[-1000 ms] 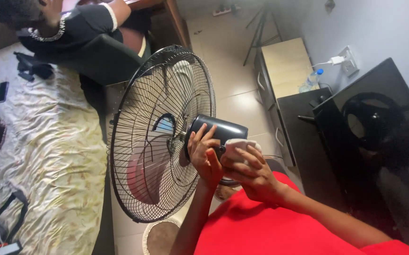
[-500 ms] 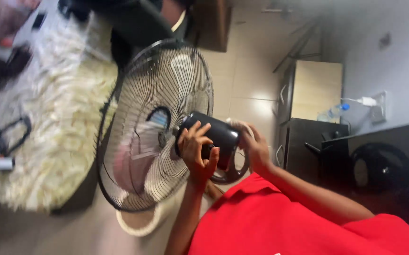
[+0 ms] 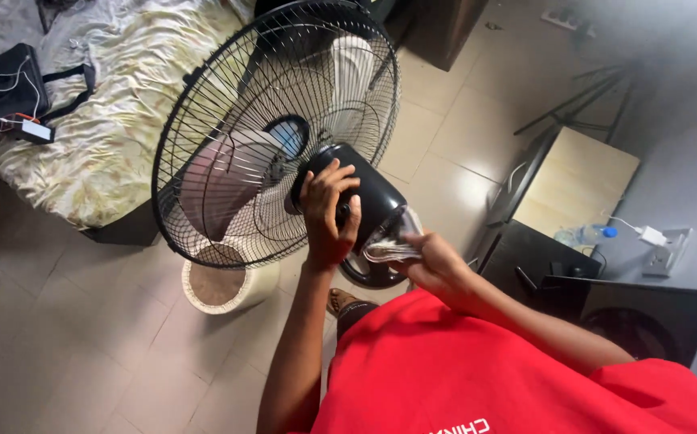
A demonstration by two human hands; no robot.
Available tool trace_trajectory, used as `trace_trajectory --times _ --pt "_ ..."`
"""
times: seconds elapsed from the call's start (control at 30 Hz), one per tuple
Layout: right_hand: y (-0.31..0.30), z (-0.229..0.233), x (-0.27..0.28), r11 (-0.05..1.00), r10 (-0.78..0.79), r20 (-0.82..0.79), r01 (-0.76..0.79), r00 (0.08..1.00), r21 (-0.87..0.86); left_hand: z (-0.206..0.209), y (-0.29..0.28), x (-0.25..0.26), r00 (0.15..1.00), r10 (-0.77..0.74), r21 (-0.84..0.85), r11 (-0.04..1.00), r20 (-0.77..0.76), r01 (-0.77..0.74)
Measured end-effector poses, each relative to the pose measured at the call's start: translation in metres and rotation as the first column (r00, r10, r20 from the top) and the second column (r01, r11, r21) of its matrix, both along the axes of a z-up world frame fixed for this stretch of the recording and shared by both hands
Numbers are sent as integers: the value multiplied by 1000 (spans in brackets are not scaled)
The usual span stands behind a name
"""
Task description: Cleaning the motor housing and outer casing of a standing electric fan using a cloth.
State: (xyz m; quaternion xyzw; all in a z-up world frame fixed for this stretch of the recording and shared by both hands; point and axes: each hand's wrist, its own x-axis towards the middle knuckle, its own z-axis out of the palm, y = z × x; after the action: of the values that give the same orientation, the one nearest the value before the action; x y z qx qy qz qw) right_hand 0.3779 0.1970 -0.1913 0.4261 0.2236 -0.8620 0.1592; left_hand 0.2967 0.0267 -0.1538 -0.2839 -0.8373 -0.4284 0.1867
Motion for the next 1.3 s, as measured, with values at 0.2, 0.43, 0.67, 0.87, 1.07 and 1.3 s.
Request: trace_trajectory --times 0.2,0.43,0.67,0.87,1.07,1.3 --pt "20 -112 29 919 388 -132 -394 912 -20 -7 -2 -7 997 4 -68 998 -76 -10" --pt "35 6 8 981 81 -473 13 878 191 -11 -4 -5 997 -10 -47 999 -76 6" --pt "0 -25 10 405 720 -629 558 294 725 -15 -3 -5 997 11 -44 999 -72 -14" --pt "9 -125 13 -57 992 33 193 124 980 -20 -5 -7 998 47 -27 998 -48 -48" --pt "56 -74 -4 125 826 -91 -23 556 992 -15 -2 -3 998 52 3 999 -28 -52" --pt "18 30 11 -103 676 -460 691 576 715 -16 0 -5 998 55 37 998 -4 -55"
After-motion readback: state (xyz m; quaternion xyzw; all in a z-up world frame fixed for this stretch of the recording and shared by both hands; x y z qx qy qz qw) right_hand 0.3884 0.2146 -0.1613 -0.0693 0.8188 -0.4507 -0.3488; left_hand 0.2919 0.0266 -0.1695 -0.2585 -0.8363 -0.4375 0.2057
